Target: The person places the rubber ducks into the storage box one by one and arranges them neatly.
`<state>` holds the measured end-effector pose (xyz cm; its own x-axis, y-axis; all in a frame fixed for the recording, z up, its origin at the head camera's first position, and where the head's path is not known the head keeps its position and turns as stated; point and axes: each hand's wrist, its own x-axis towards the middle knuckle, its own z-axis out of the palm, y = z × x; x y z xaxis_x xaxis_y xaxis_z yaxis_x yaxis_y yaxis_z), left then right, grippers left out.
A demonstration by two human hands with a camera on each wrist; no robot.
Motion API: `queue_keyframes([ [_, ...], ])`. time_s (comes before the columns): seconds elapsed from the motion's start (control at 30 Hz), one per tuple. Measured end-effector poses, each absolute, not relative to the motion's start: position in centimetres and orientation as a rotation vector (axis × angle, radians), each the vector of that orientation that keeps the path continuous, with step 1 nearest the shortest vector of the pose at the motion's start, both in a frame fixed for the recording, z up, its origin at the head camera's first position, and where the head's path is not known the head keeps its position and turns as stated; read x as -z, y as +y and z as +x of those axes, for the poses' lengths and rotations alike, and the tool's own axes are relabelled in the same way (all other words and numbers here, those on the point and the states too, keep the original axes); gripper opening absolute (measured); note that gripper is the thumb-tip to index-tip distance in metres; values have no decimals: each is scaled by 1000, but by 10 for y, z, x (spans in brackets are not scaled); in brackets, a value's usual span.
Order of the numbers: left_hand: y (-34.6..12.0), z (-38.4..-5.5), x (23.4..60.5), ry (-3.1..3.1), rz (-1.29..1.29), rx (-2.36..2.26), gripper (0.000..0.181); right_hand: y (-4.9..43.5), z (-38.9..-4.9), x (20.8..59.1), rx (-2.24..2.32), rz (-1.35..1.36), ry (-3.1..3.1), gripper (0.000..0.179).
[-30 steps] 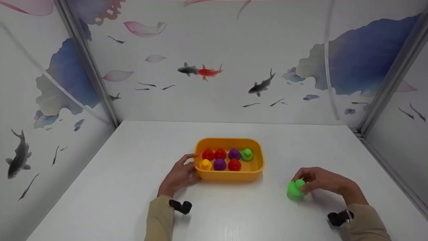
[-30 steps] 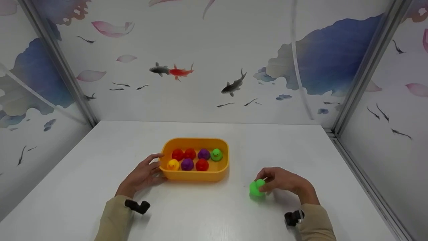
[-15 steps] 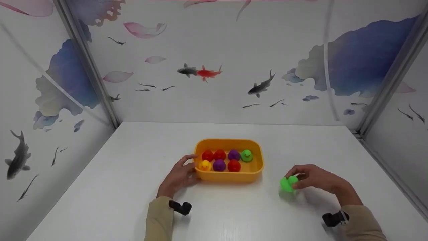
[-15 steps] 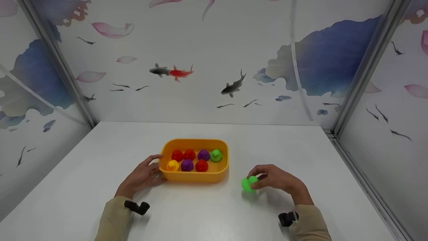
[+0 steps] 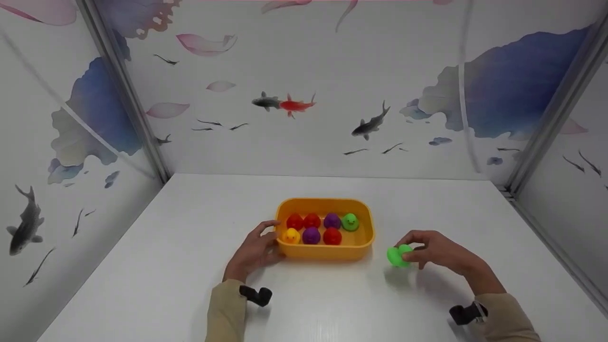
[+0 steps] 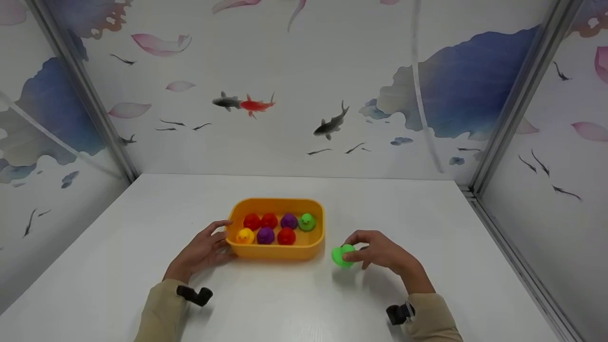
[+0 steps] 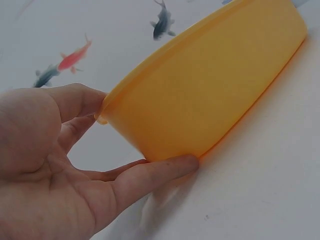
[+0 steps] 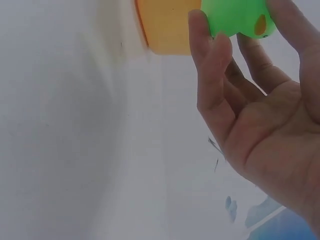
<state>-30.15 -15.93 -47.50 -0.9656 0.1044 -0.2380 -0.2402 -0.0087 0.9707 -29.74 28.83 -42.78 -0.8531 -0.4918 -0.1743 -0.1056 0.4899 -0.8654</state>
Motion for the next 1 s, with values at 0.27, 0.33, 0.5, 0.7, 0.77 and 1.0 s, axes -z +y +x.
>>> queue_keyframes([
  [0.27, -160, -301, 477, 2027, -140, -2070, 40, 276, -296, 426, 1381, -389, 2423, 44],
  [0.33, -160, -301, 477, 2023, -149, -2069, 39, 270, -295, 426, 1393, -352, 2451, 44],
  [0.5, -159, -303, 477, 2019, -161, -2067, 39, 253, -292, 427, 1417, -274, 2521, 45],
  [0.7, -161, -301, 476, 1995, -176, -2091, 38, 231, -293, 426, 1421, -165, 2558, 52],
  [0.77, -161, -301, 475, 2001, -184, -2089, 39, 225, -294, 425, 1425, -134, 2568, 56],
  [1.0, -160, -300, 474, 2035, -177, -2049, 39, 207, -298, 418, 1501, -70, 2585, 61],
])
